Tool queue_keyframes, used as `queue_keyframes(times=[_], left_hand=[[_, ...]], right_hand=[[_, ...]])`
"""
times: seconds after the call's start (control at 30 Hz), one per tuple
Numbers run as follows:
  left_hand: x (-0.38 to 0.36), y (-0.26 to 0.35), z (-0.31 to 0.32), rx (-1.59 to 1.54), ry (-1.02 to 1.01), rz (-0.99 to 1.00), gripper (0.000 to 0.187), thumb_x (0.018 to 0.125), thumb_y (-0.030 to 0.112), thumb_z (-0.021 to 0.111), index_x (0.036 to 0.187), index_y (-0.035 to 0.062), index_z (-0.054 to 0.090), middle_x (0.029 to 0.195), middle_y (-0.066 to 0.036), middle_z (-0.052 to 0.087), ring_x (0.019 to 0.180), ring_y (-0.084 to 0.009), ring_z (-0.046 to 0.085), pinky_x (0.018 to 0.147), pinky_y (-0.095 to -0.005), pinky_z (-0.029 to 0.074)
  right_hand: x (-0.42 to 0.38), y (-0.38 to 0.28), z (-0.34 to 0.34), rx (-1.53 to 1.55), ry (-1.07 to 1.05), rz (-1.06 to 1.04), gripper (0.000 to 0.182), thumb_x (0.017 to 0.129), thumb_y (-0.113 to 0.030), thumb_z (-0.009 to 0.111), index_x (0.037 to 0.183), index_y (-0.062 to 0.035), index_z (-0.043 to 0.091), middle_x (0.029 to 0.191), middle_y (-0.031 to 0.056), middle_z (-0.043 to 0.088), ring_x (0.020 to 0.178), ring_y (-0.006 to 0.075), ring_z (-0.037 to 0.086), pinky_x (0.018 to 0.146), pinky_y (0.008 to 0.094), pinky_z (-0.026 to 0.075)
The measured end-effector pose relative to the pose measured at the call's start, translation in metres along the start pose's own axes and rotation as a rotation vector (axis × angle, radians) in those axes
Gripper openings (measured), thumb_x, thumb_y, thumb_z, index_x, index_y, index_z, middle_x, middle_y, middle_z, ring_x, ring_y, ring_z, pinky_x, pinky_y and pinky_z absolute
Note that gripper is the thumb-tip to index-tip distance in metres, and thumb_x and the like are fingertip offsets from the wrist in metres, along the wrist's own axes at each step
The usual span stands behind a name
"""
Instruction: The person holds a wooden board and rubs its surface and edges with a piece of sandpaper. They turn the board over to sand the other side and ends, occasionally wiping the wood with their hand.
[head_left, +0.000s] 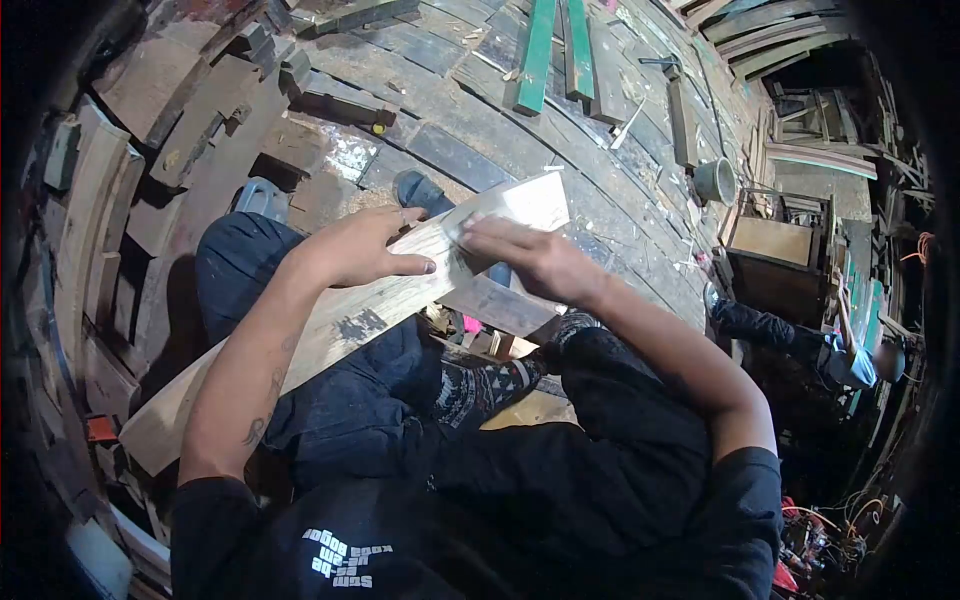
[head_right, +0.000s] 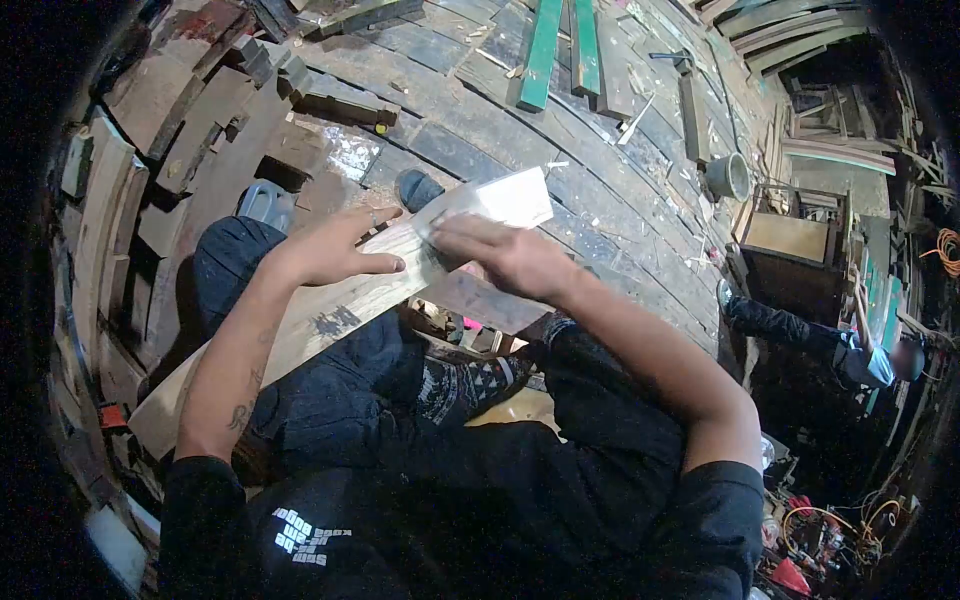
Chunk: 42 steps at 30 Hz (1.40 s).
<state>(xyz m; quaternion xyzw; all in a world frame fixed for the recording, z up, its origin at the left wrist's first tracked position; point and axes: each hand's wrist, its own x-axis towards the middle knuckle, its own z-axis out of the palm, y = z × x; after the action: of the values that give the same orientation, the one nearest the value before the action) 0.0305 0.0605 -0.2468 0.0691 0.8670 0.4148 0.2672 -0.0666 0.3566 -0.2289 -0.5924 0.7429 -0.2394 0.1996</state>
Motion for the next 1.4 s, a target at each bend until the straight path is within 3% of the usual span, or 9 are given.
queue_keyframes(times=[0.13,0.2,0.4,0.67,0.93,1.07,1.2,1.27,1.4], left_hand=[[0.005,-0.006,0.001,-0.047,-0.051,-0.019,0.087,0.087,0.054,0.076,0.150,0.0003,0.051,0.139,-0.029,0.061,0.127,-0.0404,0.061,0.108,-0.0418,0.048],[0.006,-0.005,0.001,-0.041,-0.042,-0.008,0.087,0.087,0.054,0.076,0.150,0.0000,0.051,0.138,-0.029,0.061,0.127,-0.0404,0.061,0.108,-0.0416,0.048],[0.000,-0.003,0.002,0.019,0.030,0.028,0.086,0.088,0.053,0.075,0.150,-0.0011,0.050,0.139,-0.029,0.060,0.129,-0.0407,0.060,0.110,-0.0411,0.047],[0.004,-0.002,0.000,-0.036,-0.051,-0.015,0.086,0.088,0.051,0.076,0.151,-0.0014,0.050,0.136,-0.031,0.062,0.126,-0.0408,0.062,0.109,-0.0425,0.048],[-0.003,0.009,-0.006,0.012,-0.029,-0.032,0.086,0.089,0.053,0.075,0.150,-0.0025,0.050,0.140,-0.030,0.060,0.130,-0.0408,0.060,0.110,-0.0414,0.046],[-0.002,0.004,-0.005,-0.021,-0.036,-0.051,0.089,0.088,0.055,0.074,0.152,-0.0007,0.048,0.142,-0.030,0.059,0.130,-0.0408,0.059,0.111,-0.0417,0.046],[-0.002,0.009,-0.008,-0.025,-0.080,-0.055,0.088,0.089,0.055,0.074,0.152,-0.0003,0.048,0.143,-0.030,0.058,0.131,-0.0409,0.059,0.111,-0.0420,0.046],[0.000,0.004,-0.003,-0.022,-0.067,-0.051,0.088,0.089,0.055,0.074,0.151,-0.0010,0.049,0.141,-0.031,0.059,0.130,-0.0414,0.059,0.111,-0.0421,0.046],[-0.001,0.005,-0.005,-0.016,-0.055,-0.010,0.086,0.089,0.055,0.074,0.149,-0.0017,0.051,0.138,-0.030,0.061,0.128,-0.0408,0.060,0.110,-0.0427,0.047]], right_hand=[[-0.018,0.027,-0.017,0.110,0.180,0.743,0.058,0.090,0.008,0.051,0.145,-0.0080,0.058,0.132,0.0238,0.067,0.124,0.0354,0.067,0.109,0.0426,0.053],[-0.024,0.035,-0.008,-0.018,0.254,0.636,0.054,0.091,0.002,0.053,0.144,-0.0099,0.055,0.129,0.0256,0.066,0.107,0.0405,0.072,0.091,0.0475,0.058],[0.010,-0.023,0.007,-0.126,-0.032,-0.008,0.052,0.096,-0.012,0.053,0.148,-0.0101,0.054,0.153,0.0171,0.055,0.140,0.0352,0.054,0.118,0.0432,0.045],[-0.025,0.034,-0.017,-0.143,0.191,0.581,0.062,0.084,0.009,0.056,0.142,-0.0107,0.059,0.134,0.0222,0.067,0.117,0.0387,0.069,0.099,0.0446,0.058],[0.010,-0.014,-0.008,-0.171,0.032,-0.010,0.065,0.083,0.006,0.058,0.146,-0.0094,0.057,0.145,0.0175,0.061,0.135,0.0341,0.059,0.115,0.0425,0.049],[-0.025,0.031,-0.008,-0.143,0.190,0.548,0.057,0.086,0.008,0.056,0.139,-0.0091,0.061,0.131,0.0224,0.068,0.116,0.0391,0.069,0.099,0.0448,0.058],[-0.005,0.004,-0.015,-0.092,0.144,0.615,0.057,0.085,0.007,0.056,0.139,-0.0104,0.062,0.132,0.0239,0.067,0.114,0.0412,0.069,0.096,0.0462,0.059],[0.010,-0.016,0.004,-0.166,0.197,0.199,0.062,0.082,0.007,0.058,0.142,-0.0087,0.059,0.143,0.0200,0.061,0.129,0.0365,0.062,0.106,0.0435,0.055],[0.022,-0.027,0.004,-0.130,0.051,-0.004,0.063,0.082,0.004,0.059,0.144,-0.0085,0.058,0.147,0.0178,0.060,0.136,0.0337,0.057,0.114,0.0434,0.049]])
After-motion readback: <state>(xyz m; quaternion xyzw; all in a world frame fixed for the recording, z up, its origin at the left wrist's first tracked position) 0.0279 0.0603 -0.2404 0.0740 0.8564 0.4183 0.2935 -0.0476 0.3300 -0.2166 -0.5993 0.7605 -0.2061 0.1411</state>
